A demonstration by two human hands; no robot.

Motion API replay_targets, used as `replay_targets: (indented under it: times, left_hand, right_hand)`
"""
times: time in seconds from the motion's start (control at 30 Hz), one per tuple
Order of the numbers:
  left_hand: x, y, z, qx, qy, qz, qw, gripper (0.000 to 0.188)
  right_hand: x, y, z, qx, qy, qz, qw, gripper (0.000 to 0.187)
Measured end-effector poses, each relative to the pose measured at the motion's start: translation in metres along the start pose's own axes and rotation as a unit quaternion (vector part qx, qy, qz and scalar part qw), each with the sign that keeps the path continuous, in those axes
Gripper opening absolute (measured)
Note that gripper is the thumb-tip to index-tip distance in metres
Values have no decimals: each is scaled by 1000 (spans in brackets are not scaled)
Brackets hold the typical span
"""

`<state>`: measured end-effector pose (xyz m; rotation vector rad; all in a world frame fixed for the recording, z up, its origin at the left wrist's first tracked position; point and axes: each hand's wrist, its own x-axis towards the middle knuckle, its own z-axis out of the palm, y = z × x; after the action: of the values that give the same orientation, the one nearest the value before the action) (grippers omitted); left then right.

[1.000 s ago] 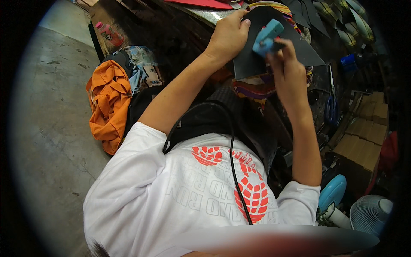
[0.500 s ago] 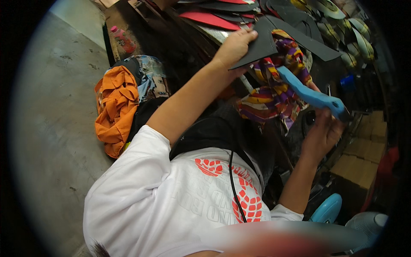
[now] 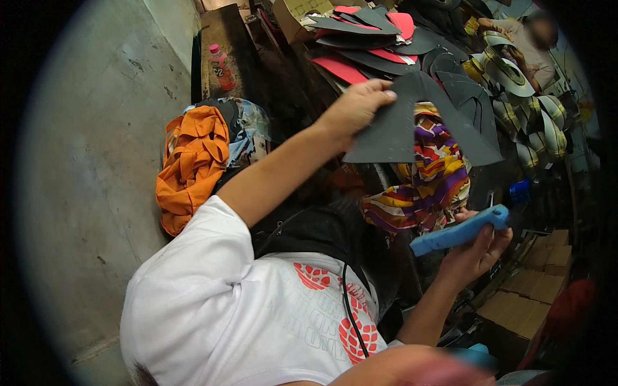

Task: The person smooths the edges of black leather pieces using a blue sanding block and trims them with scissors. They handle multiple pieces one at a time, turning them over to work different edges before placing them back on the table.

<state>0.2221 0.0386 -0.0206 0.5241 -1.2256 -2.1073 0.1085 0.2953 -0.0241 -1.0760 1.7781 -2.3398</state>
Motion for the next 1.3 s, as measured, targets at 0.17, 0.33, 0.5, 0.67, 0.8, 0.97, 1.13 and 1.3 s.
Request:
replay_targets:
  times: [0.17,0.33,0.5,0.67,0.8,0.97,1.13,1.3]
  left_hand:
    - [1,70,-39,240,143,308,909,27]
    - [41,123,-33,465,321,677,472,17]
    - [117,79,-36,697,266,371,553,23]
    - [172,-9,-67,761,45,435,479,34]
    - [178,2,-40,768,101,430,464,26]
    - [185,-6,57,673,49,522,521,18]
    - [228,-65,104,730,-130,227,631,32]
    - [244,-82,124,765,64,247,591,26]
  right_hand:
    - [-12,20,-6,-35,4,-12,999,27]
    - [-13,29,-13,-90,-25,-62,994,31]
    - [-11,33,-19,-71,-14,-46,996,31]
    - [-13,37,-20,-75,13,-31,997,27]
    - [-13,34,-20,-92,3,-27,995,26]
    - [-11,29,-16,-93,-1,-21,995,26]
    - [-14,25,-11,-98,-4,-16,995,26]
    - [-13,27,-8,-93,-42,-64,993,21]
